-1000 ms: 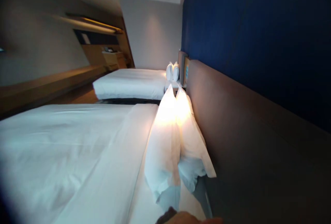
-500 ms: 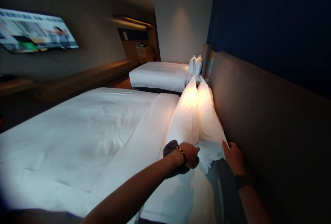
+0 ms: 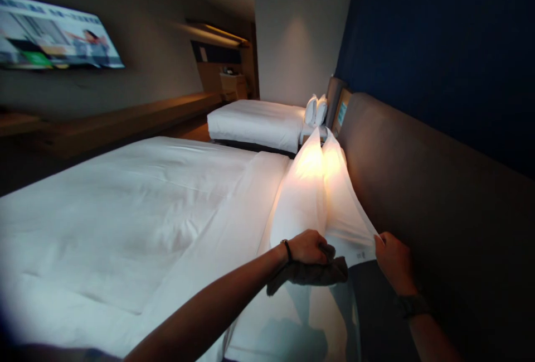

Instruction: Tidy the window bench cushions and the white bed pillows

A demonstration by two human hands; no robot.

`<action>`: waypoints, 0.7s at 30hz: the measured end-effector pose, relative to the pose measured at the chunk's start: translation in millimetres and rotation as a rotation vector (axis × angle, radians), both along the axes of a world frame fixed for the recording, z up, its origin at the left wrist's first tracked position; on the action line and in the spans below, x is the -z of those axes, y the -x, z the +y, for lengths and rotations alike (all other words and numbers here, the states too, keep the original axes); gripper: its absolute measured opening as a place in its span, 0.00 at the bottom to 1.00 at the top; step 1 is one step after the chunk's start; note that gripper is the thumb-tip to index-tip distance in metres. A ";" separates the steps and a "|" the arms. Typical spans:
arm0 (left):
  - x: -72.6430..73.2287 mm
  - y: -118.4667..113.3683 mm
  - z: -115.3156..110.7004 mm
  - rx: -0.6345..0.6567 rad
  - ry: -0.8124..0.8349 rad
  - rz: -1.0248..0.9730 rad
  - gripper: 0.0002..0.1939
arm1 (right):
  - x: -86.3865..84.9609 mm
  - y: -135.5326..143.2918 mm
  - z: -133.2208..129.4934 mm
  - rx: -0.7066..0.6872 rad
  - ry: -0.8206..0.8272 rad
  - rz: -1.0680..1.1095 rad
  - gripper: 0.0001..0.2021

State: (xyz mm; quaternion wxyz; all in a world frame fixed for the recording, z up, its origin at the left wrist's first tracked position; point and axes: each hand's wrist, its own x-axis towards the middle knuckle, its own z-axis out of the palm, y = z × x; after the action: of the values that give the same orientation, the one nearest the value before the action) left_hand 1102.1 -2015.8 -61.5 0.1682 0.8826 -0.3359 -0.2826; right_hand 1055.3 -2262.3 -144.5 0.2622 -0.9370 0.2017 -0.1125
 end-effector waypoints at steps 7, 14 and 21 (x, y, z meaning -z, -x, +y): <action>-0.2 1.8 10.7 -0.082 0.095 0.031 0.15 | -20.9 7.4 6.5 -0.009 0.016 0.039 0.22; 6.0 4.0 15.1 -0.103 0.115 0.042 0.15 | -27.3 18.1 -4.2 -0.009 0.036 0.096 0.26; 9.6 24.6 18.1 -0.082 0.124 -0.001 0.13 | -12.1 48.2 5.4 -0.007 0.132 0.028 0.29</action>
State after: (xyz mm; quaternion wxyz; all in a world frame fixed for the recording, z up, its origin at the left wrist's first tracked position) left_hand 1077.5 -1997.7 -71.1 0.2338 0.8837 -0.3164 -0.2537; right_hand 1007.1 -2256.9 -132.4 0.1975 -0.9543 0.1944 -0.1117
